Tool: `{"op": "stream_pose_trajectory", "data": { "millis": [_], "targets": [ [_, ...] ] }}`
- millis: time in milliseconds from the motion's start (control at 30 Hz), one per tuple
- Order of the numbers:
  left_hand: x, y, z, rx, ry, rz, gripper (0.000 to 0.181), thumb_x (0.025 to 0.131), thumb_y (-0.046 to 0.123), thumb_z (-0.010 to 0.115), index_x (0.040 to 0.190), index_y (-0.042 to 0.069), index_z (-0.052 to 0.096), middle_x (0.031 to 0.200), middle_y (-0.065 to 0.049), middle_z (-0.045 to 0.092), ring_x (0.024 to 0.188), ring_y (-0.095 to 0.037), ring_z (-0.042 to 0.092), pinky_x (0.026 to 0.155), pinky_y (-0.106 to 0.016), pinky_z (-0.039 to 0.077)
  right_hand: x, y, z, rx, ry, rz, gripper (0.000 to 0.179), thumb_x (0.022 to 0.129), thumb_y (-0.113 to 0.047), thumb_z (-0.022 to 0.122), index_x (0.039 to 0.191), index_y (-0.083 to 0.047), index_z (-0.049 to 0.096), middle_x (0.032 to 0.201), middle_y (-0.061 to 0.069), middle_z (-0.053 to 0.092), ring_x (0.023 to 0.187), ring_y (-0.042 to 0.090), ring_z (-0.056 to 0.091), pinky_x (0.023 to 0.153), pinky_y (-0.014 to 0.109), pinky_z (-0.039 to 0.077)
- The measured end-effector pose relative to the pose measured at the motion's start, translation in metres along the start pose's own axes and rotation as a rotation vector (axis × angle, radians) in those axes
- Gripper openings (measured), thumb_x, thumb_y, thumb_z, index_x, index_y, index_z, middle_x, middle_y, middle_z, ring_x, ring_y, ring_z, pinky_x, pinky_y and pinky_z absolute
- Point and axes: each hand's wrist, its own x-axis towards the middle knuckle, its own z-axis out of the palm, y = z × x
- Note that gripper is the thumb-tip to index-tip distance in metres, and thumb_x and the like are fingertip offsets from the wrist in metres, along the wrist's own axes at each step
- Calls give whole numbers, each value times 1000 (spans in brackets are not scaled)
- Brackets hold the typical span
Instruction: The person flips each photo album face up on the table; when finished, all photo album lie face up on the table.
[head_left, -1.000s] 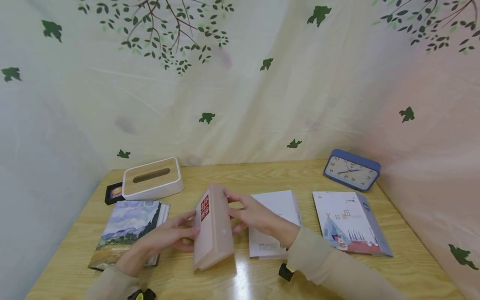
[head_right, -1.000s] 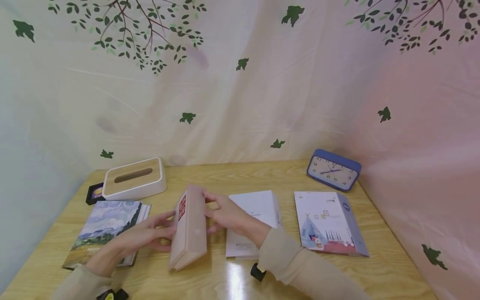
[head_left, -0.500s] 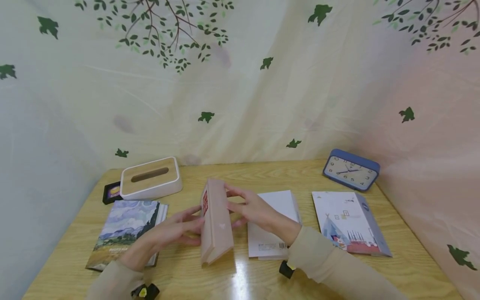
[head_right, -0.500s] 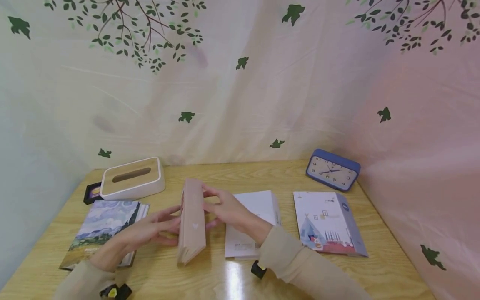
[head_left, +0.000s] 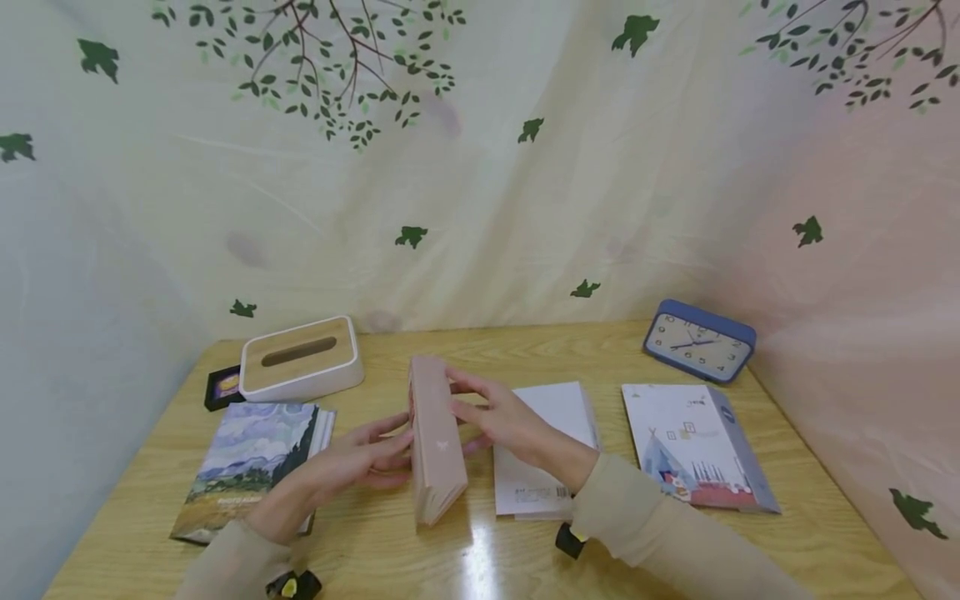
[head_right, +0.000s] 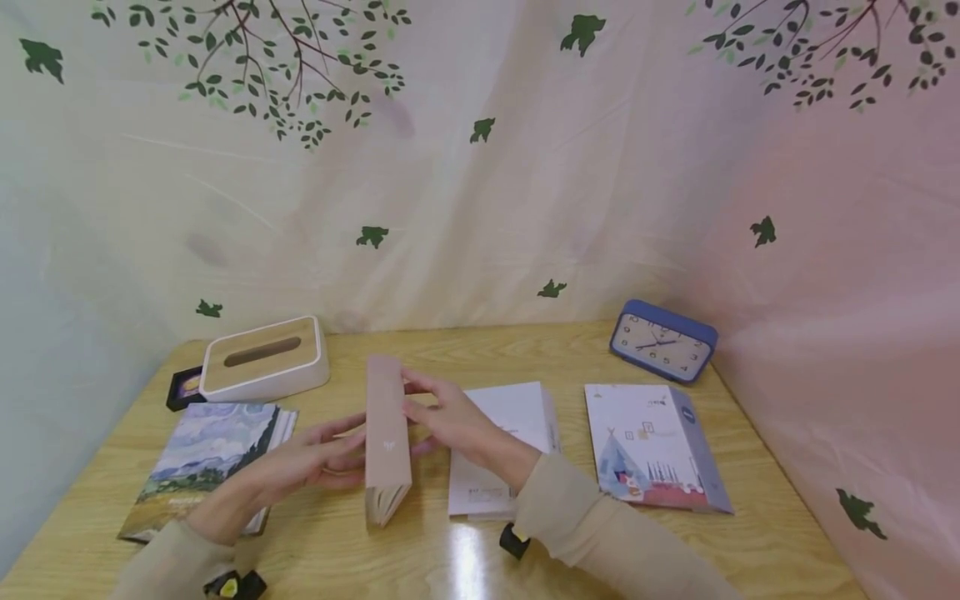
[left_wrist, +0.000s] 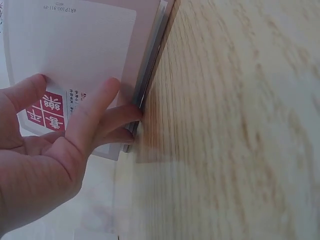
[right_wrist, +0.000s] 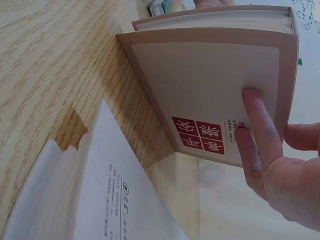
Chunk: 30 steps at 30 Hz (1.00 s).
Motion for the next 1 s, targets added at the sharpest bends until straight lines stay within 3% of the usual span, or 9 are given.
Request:
{"op": "stream_pose_trajectory", "data": {
  "millis": [267, 433, 667, 1000],
  "targets": [
    [14, 8, -1, -54, -7, 47, 70, 109, 32, 48, 160, -2, 15, 155, -28, 37, 125, -38, 58, 92, -49, 55, -1, -1, -7, 9, -76, -33, 68, 105, -20, 59, 163, -26, 24, 154, 16, 31, 125, 38, 53, 77, 51, 60],
    [18, 13, 1, -61, -20, 69, 66, 110, 32, 46, 160, -3, 18, 155, -28, 36, 123, -41, 59, 89, -51, 56, -2, -2, -11, 16, -102, -34, 68, 105, -19, 57, 163, -29, 22, 155, 16, 29, 130, 42, 48, 79, 53, 60],
    [13, 13, 0, -86, -28, 66, 68, 110, 33, 45, 160, -2, 15, 156, -28, 34, 125, -41, 57, 88, -53, 57, -1, 0, -8, 48, -112, -47, 69, 105, -17, 58, 163, -26, 23, 154, 18, 29, 128, 40, 50, 81, 53, 59],
    [1, 10, -4, -92, -17, 55, 69, 110, 36, 43, 161, -1, 14, 156, -28, 35, 123, -39, 58, 85, -54, 58, 2, 7, 0, 35, -117, -34, 70, 103, -23, 62, 161, -37, 25, 155, 16, 30, 128, 37, 51, 83, 52, 59]
  ]
}}
